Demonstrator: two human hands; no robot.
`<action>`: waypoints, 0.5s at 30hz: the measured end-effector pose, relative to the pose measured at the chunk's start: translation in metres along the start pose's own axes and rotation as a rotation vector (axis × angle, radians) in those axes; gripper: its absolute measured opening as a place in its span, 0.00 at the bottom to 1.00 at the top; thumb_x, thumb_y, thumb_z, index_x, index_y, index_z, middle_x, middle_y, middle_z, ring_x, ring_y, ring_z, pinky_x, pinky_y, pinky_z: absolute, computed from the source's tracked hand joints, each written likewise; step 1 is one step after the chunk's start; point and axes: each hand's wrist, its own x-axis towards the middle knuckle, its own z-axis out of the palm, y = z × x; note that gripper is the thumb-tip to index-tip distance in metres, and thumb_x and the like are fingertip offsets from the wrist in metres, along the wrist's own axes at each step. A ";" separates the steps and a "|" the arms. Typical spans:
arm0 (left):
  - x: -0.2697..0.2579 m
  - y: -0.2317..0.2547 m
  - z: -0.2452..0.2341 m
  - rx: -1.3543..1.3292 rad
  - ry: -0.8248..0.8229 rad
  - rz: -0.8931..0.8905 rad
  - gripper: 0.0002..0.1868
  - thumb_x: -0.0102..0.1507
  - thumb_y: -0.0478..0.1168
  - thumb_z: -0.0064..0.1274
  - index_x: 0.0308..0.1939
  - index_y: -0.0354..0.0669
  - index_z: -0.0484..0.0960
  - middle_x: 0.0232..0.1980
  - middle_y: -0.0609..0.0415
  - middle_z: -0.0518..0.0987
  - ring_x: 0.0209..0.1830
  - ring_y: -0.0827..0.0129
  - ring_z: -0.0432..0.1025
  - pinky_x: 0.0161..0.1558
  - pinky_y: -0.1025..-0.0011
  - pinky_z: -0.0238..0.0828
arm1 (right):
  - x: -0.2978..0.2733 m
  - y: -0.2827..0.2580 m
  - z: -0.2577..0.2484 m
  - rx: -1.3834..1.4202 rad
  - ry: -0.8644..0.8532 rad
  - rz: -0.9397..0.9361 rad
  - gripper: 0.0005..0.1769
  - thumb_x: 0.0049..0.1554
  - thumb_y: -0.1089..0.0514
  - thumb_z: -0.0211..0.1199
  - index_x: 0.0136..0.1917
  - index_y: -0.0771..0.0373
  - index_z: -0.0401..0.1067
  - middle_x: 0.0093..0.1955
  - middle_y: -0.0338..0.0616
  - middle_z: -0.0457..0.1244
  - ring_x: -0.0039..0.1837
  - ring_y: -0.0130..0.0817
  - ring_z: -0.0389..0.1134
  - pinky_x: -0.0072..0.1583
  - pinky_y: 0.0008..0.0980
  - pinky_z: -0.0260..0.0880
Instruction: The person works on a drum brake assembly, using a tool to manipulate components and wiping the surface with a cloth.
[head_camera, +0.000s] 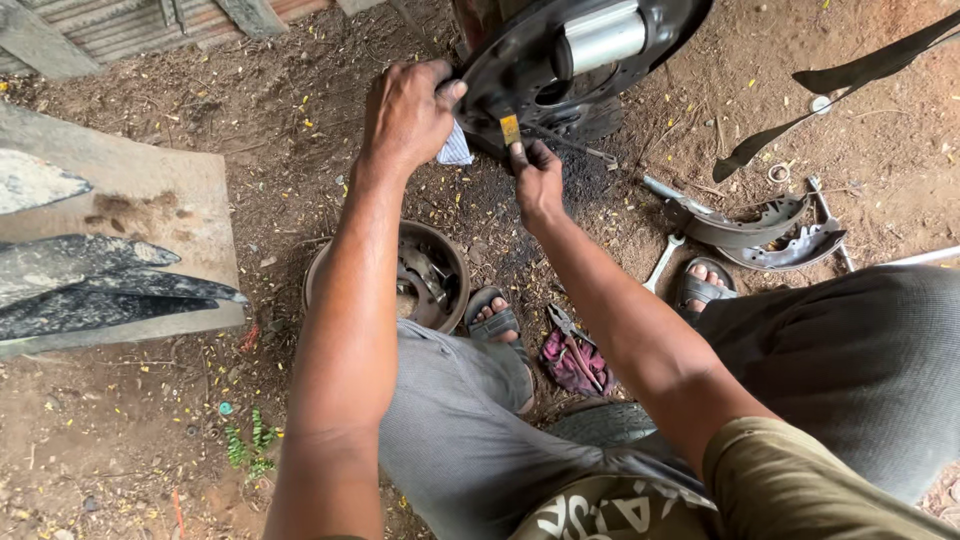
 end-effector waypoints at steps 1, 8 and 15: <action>0.000 -0.002 0.003 0.000 0.003 0.001 0.13 0.69 0.42 0.53 0.51 0.36 0.83 0.37 0.42 0.84 0.33 0.59 0.80 0.39 0.55 0.75 | -0.003 -0.005 0.000 0.065 -0.002 0.000 0.11 0.63 0.56 0.58 0.53 0.65 0.74 0.51 0.42 0.70 0.56 0.31 0.68 0.67 0.35 0.65; -0.001 0.012 -0.012 0.019 -0.044 -0.035 0.14 0.70 0.46 0.53 0.48 0.39 0.85 0.39 0.44 0.85 0.36 0.60 0.80 0.42 0.55 0.75 | -0.018 -0.021 -0.004 -0.021 -0.005 -0.041 0.11 0.65 0.56 0.55 0.53 0.65 0.74 0.49 0.43 0.71 0.52 0.32 0.69 0.60 0.33 0.69; -0.001 -0.020 0.022 0.123 0.350 0.281 0.20 0.68 0.50 0.56 0.50 0.33 0.85 0.45 0.35 0.84 0.44 0.43 0.78 0.45 0.47 0.76 | 0.010 0.042 -0.036 0.196 -0.025 0.017 0.09 0.63 0.67 0.54 0.54 0.65 0.74 0.38 0.38 0.61 0.36 0.27 0.53 0.37 0.31 0.49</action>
